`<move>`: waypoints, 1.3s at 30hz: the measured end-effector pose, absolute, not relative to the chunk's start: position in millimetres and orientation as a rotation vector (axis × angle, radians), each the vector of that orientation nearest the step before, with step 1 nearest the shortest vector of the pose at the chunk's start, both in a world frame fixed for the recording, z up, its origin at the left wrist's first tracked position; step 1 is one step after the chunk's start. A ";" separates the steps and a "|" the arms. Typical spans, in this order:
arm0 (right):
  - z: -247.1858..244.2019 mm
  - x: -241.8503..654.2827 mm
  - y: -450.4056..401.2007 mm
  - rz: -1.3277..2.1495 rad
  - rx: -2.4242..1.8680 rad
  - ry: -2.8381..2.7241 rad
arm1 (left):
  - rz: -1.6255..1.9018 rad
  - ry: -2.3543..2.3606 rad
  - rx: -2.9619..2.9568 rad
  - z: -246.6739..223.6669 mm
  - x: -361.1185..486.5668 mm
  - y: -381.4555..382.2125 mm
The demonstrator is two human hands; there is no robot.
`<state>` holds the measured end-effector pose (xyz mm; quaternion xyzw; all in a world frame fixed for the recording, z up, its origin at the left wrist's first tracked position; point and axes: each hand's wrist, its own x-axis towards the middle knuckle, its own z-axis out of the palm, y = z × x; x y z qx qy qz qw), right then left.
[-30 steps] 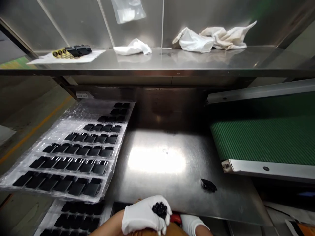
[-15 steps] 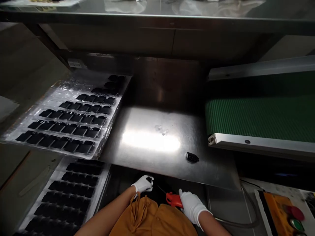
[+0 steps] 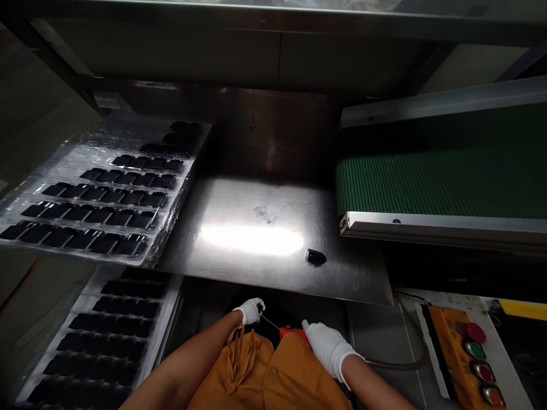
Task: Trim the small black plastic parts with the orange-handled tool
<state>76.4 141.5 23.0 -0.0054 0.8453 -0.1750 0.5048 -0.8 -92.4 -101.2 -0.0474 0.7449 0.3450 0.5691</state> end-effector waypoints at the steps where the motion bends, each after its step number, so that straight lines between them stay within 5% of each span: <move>1: 24.4 75.3 140.9 -0.409 -0.027 2.032 | 0.797 1.753 -0.104 -102.4 -0.9 -92.4; 20: 36.4 60.0 134.1 -0.453 0.036 2.043 | 0.935 1.767 -0.226 -83.4 -25.8 -112.0; 26: -0.1 78.2 146.2 -0.411 0.099 2.094 | 1.419 1.481 -0.284 13.0 -30.0 -127.0; 32: -4.0 72.8 136.2 -0.532 0.136 2.108 | 2.064 0.615 -0.388 142.4 -40.9 -125.8; 39: -5.8 60.1 127.7 -0.549 0.116 2.156 | 2.189 0.340 -0.348 212.6 -42.8 -113.2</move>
